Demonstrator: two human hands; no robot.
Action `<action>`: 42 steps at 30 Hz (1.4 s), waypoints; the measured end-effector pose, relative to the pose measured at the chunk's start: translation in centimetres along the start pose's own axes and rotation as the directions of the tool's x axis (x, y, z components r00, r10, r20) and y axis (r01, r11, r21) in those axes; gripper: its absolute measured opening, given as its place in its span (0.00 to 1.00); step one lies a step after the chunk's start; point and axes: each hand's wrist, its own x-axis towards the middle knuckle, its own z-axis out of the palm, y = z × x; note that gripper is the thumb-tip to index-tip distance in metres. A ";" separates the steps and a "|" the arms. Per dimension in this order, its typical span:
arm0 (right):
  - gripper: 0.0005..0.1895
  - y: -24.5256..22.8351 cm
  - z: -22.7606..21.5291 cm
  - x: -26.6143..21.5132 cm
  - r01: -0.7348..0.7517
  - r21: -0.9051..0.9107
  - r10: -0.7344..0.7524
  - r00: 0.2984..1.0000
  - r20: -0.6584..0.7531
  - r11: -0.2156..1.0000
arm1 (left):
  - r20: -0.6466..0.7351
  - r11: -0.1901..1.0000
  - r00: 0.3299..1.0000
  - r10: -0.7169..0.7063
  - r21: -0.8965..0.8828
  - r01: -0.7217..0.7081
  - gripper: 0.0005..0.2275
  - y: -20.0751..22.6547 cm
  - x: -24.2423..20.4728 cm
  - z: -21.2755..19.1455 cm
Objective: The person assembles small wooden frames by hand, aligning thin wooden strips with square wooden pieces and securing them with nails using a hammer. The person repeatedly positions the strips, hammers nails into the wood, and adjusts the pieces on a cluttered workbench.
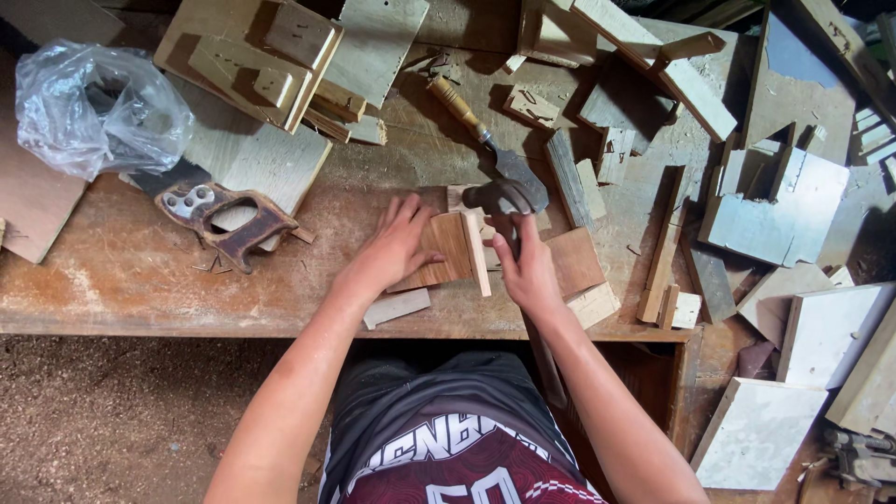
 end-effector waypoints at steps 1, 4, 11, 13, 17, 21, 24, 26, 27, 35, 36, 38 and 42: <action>0.23 0.1 -0.7 -0.2 -0.106 0.066 0.105 0.994 0.014 0.992 | -0.024 1.000 1.000 0.004 0.004 -0.004 0.39 -0.1 0.2 0.3; 0.23 0.6 -2.7 -1.1 -0.051 0.022 0.051 0.999 -0.009 0.998 | -0.028 0.999 0.999 0.032 0.009 -0.032 0.37 -0.7 0.2 1.1; 0.26 2.1 -4.8 -3.1 0.123 -0.071 -0.118 0.991 0.066 0.990 | -0.468 0.894 0.866 0.177 -0.292 -0.340 0.40 1.3 -1.9 3.7; 0.24 2.0 -4.0 -3.0 0.033 -0.012 -0.031 0.994 0.100 0.999 | -0.557 0.868 0.815 0.158 -0.315 -0.383 0.44 3.4 -1.9 5.4; 0.18 1.1 -3.0 -1.5 0.078 -0.051 -0.072 0.992 0.107 0.996 | -0.602 0.872 0.767 0.221 -0.230 -0.432 0.39 4.8 -1.1 6.3; 0.17 0.6 -2.9 -1.5 0.115 -0.090 -0.106 0.989 0.104 0.989 | -0.637 0.821 0.742 0.211 -0.296 -0.488 0.39 5.0 -0.9 7.1; 0.18 0.2 -3.0 -1.5 0.088 -0.093 -0.077 0.990 0.115 0.992 | -0.665 0.809 0.717 0.209 -0.294 -0.509 0.38 4.8 -0.8 7.5; 0.19 0.1 -3.0 -1.7 0.091 -0.113 -0.079 0.991 0.107 0.989 | -0.676 0.793 0.708 0.204 -0.310 -0.524 0.38 4.8 -0.7 7.6; 0.19 0.0 -3.0 -1.7 0.122 -0.109 -0.111 0.989 0.097 0.987 | -0.676 0.786 0.711 0.196 -0.325 -0.526 0.38 4.8 -0.7 7.7; 0.18 -1.2 -2.5 -1.5 0.134 -0.101 -0.128 0.990 0.059 0.986 | -0.681 0.768 0.716 0.154 -0.374 -0.520 0.36 4.7 -0.5 7.4; 0.19 -1.4 -2.4 -1.5 0.120 -0.138 -0.109 0.990 0.084 0.983 | -0.675 0.773 0.722 0.150 -0.375 -0.511 0.36 4.6 -0.6 7.4; 0.21 -1.6 -2.7 -1.6 0.095 -0.216 -0.069 0.990 0.124 0.972 | -0.677 0.767 0.721 0.149 -0.382 -0.516 0.36 4.6 -0.8 7.6; 0.19 -2.2 -3.0 -1.3 0.143 -0.161 -0.132 0.988 0.078 0.976 | -0.679 0.746 0.719 0.146 -0.402 -0.531 0.36 4.5 -0.6 7.2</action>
